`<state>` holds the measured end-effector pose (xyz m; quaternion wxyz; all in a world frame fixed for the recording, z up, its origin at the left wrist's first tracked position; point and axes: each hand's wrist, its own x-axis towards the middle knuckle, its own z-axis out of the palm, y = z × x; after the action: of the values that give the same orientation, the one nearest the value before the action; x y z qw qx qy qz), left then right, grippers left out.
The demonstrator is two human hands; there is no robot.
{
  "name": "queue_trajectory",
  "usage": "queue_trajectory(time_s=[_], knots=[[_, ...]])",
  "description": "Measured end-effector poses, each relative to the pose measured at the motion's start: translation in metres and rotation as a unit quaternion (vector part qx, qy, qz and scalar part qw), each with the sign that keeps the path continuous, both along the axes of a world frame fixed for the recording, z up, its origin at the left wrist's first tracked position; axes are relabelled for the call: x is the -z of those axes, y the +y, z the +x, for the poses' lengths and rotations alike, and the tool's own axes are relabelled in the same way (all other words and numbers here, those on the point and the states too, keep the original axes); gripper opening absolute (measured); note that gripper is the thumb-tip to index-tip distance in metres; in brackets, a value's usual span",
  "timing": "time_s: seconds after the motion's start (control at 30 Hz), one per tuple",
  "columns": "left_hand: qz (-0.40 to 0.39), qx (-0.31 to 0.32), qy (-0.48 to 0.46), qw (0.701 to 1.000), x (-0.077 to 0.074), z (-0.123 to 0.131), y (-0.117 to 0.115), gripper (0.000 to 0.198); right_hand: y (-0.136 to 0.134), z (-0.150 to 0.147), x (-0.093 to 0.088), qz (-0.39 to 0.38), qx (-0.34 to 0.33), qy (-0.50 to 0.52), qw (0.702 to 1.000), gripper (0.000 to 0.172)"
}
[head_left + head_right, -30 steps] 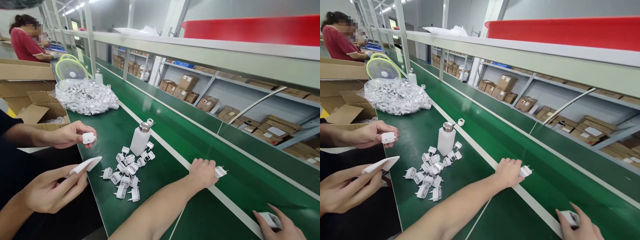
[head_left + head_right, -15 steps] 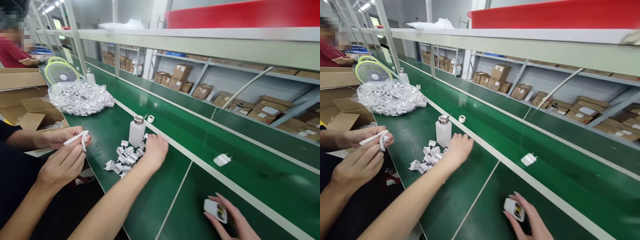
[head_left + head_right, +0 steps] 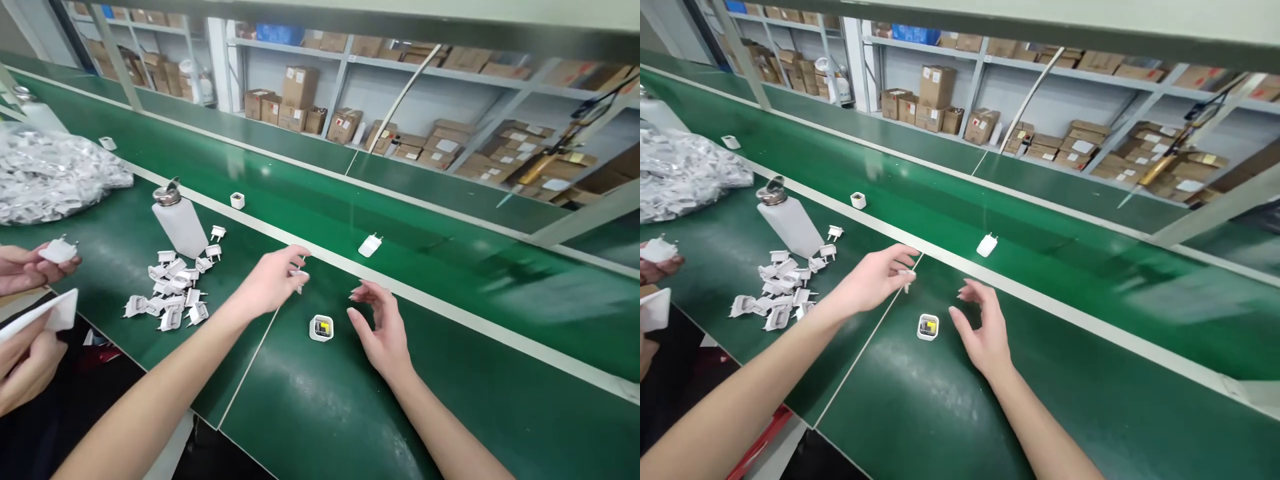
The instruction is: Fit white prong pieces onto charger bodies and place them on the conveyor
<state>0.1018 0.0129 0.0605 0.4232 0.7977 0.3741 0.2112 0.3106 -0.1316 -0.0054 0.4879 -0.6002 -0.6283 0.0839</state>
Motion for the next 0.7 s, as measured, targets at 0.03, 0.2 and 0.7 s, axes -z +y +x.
queue_trajectory(time_s=[0.03,0.2,0.7], knots=[[-0.053,0.021,-0.048,0.997,0.001,0.012,-0.01,0.039,0.001,0.001,-0.001,0.015,-0.006,0.002,1.0,0.049],[-0.279,0.067,-0.203,0.936,0.004,0.054,-0.049,0.04,-0.004,-0.003,-0.007,0.052,-0.004,-0.053,0.997,0.043],[0.028,0.153,0.03,0.987,0.053,0.03,-0.064,0.033,0.004,-0.002,-0.035,-0.083,-0.055,0.384,0.918,0.045]])
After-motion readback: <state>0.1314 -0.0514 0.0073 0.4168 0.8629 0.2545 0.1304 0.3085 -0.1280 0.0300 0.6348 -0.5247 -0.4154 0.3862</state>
